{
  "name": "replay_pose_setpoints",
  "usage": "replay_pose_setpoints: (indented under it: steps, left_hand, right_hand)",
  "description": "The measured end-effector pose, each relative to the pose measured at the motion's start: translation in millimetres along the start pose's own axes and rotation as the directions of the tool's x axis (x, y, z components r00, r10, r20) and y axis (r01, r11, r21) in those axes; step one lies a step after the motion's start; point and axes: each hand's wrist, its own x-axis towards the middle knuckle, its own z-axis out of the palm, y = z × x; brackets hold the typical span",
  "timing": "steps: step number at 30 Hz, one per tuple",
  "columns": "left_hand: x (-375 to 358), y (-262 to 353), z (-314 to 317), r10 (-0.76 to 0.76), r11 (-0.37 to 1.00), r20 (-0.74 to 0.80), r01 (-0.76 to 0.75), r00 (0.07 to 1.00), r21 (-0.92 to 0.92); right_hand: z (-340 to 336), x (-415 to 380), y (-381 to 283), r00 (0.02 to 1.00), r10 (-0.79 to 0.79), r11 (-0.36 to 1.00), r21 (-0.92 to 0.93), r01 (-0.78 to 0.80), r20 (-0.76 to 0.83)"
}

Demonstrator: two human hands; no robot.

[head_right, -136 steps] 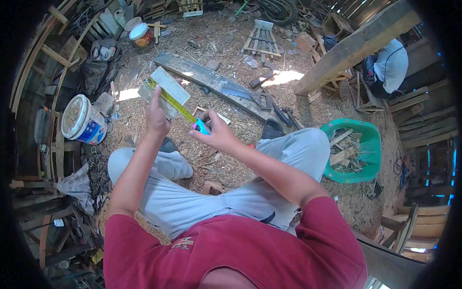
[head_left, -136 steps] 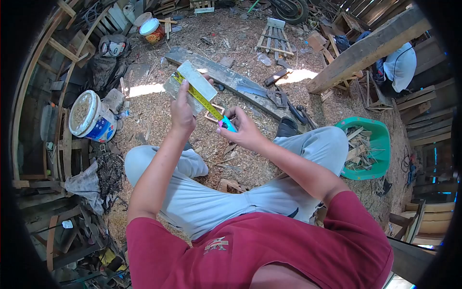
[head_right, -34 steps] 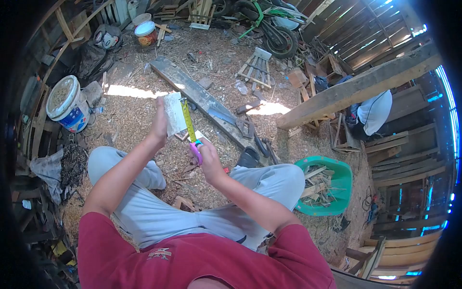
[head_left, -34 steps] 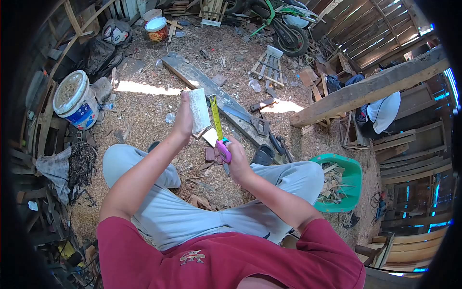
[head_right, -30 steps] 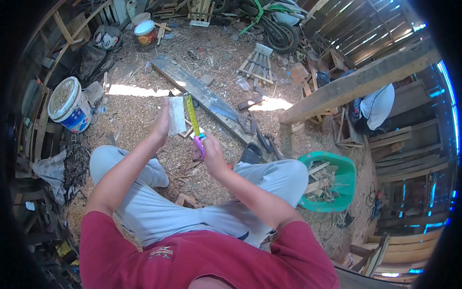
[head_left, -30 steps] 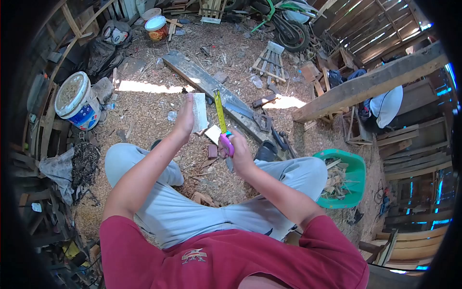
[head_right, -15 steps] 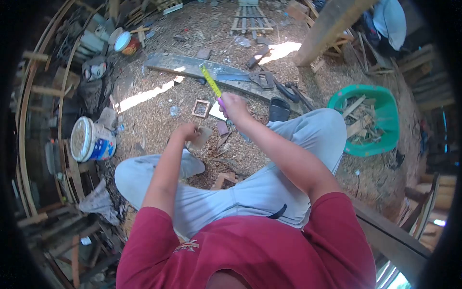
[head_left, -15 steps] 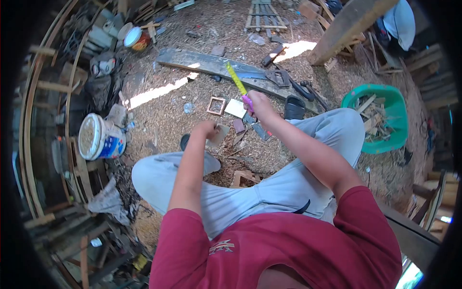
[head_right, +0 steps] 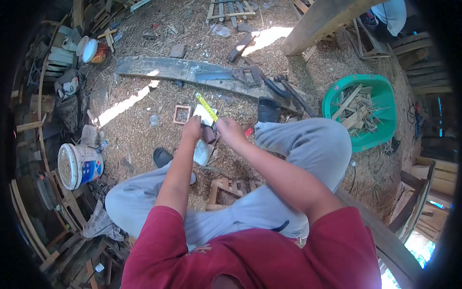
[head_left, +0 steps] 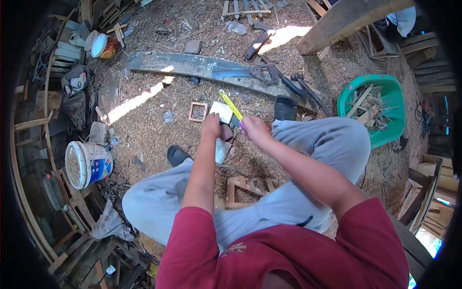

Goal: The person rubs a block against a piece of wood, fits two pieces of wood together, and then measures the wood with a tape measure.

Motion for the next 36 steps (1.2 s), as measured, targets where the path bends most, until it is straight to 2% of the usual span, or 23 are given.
replay_pose_setpoints:
  steps: [5,8,10,14,16,19,20,22,23,24,25,26,27,28,30,33,35,36]
  left_hand:
    - [41,2,34,0.130,0.986,-0.176,-0.109,0.976,0.129]
    - [57,10,35,0.158,0.979,-0.124,-0.138,0.980,0.152]
    - [59,15,39,0.145,0.985,-0.106,-0.134,0.984,0.109]
    - [61,16,44,0.183,0.970,-0.226,-0.138,0.957,0.200]
    - [59,13,45,0.233,0.948,-0.285,-0.152,0.930,0.279]
    - [47,25,5,0.130,0.945,-0.083,-0.098,0.988,0.312]
    - [25,27,-24,0.043,0.995,-0.048,-0.038,0.998,0.088]
    - [19,9,0,-0.037,0.958,-0.259,-0.040,0.965,-0.285]
    - [22,-5,14,-0.102,0.890,-0.350,-0.071,0.931,-0.449]
    - [25,-21,22,-0.121,0.713,-0.395,-0.197,0.911,-0.673]
    - [32,-40,36,-0.159,0.370,-0.283,-0.209,0.946,-0.905]
    - [41,-63,49,-0.148,-0.034,-0.173,-0.180,0.974,-0.983]
    - [41,-82,48,-0.090,-0.430,-0.086,-0.117,0.992,-0.895]
    - [3,-71,-3,-0.089,-0.488,-0.061,-0.097,0.994,-0.868]
    - [-47,-70,-67,-0.091,-0.515,-0.112,-0.143,0.990,-0.845]
    - [-82,-87,-114,-0.116,-0.496,-0.280,-0.300,0.953,-0.815]
    - [-139,-69,-168,-0.163,-0.509,-0.346,-0.379,0.924,-0.773]
    - [-176,-50,-199,-0.130,-0.509,-0.311,-0.332,0.942,-0.794]
  right_hand:
    - [2,-16,-32,0.999,0.037,0.994,0.100,-0.038,0.017]
    - [3,-20,-27,0.999,0.003,0.996,0.091,-0.006,0.032]
    - [6,-22,-22,0.999,0.043,0.992,0.119,-0.045,0.021]
    - [12,-27,-33,0.993,0.111,0.978,0.174,-0.115,0.033]
    - [14,-27,-36,0.996,0.076,0.980,0.179,-0.083,0.047]
    - [20,-25,-39,0.997,0.040,0.976,0.211,-0.054,0.067]
    - [20,-30,-42,0.996,0.026,0.975,0.219,-0.043,0.080]
    - [23,-41,-56,0.992,0.052,0.972,0.221,-0.076,0.114]
    - [26,-45,-62,0.989,0.062,0.969,0.228,-0.092,0.135]
    - [29,-48,-63,0.984,0.019,0.966,0.252,-0.064,0.177]
    - [32,-50,-62,0.975,-0.025,0.959,0.280,-0.039,0.221]
    - [36,-53,-63,0.961,-0.073,0.951,0.309,-0.014,0.266]
    - [40,-60,-68,0.954,-0.078,0.952,0.305,-0.014,0.288]
    - [43,-70,-78,0.947,-0.085,0.954,0.300,-0.013,0.310]
    - [49,-90,-96,0.940,-0.062,0.947,0.318,-0.051,0.335]
    - [57,-101,-99,0.905,-0.122,0.934,0.356,-0.035,0.407]
    - [62,-111,-108,0.888,-0.151,0.939,0.344,-0.009,0.434]
    - [64,-118,-114,0.878,-0.168,0.936,0.352,-0.001,0.449]
